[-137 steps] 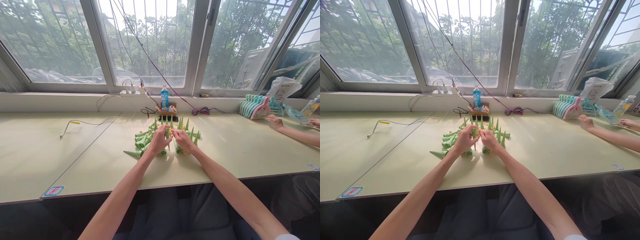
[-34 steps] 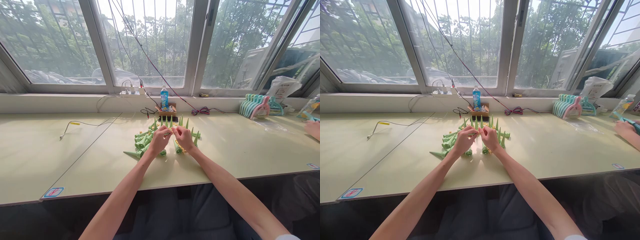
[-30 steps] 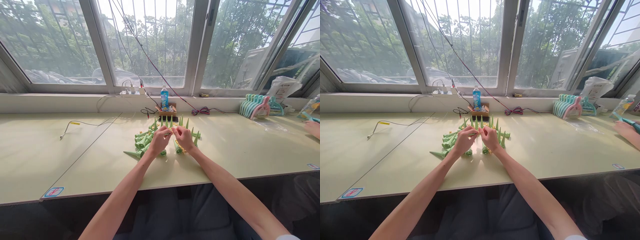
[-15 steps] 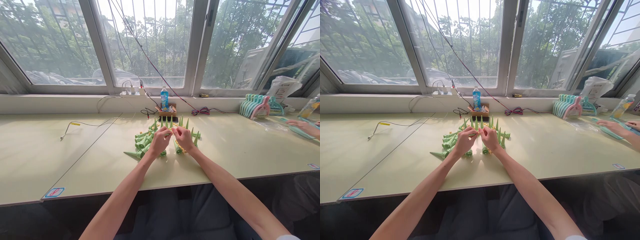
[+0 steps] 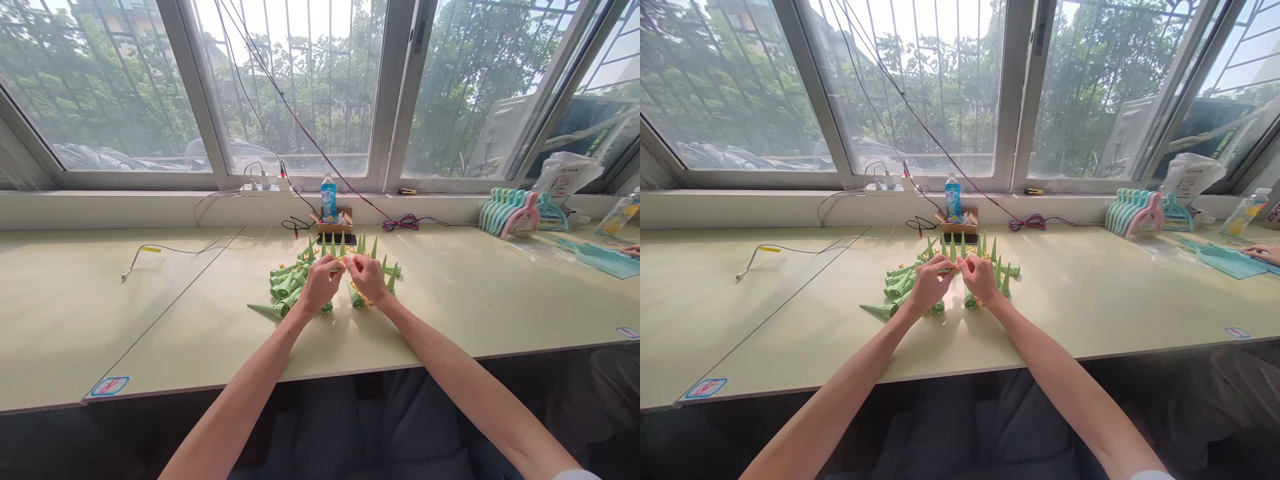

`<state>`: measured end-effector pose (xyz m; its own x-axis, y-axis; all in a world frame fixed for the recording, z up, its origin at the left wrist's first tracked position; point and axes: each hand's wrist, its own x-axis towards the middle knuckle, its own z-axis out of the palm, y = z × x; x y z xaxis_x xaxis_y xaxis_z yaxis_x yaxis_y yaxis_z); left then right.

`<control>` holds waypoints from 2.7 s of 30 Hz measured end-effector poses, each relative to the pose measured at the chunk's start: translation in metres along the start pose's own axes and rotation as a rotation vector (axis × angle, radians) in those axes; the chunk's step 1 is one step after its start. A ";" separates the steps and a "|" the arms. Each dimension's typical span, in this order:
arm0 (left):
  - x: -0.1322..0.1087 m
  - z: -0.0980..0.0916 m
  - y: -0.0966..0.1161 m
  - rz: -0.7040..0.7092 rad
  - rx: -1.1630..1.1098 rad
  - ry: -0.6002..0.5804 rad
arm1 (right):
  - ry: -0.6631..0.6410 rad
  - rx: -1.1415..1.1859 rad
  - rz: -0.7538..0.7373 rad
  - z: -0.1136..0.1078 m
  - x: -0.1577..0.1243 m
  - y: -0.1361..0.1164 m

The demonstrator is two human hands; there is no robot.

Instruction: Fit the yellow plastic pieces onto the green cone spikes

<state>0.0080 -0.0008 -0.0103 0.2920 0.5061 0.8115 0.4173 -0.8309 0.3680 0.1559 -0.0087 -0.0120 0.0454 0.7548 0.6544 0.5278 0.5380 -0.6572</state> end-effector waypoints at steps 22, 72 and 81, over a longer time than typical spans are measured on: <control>0.002 -0.003 -0.001 -0.182 0.018 -0.048 | 0.046 -0.029 0.028 -0.002 0.001 0.002; 0.002 -0.005 -0.004 -0.197 0.179 -0.028 | -0.074 -0.196 -0.116 0.005 0.012 0.037; 0.001 -0.005 -0.002 -0.253 0.191 -0.073 | -0.092 -0.202 -0.074 0.006 0.013 0.037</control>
<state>0.0036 0.0008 -0.0079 0.2165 0.7122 0.6678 0.6366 -0.6215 0.4565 0.1707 0.0231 -0.0303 -0.0723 0.7521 0.6550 0.6861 0.5141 -0.5147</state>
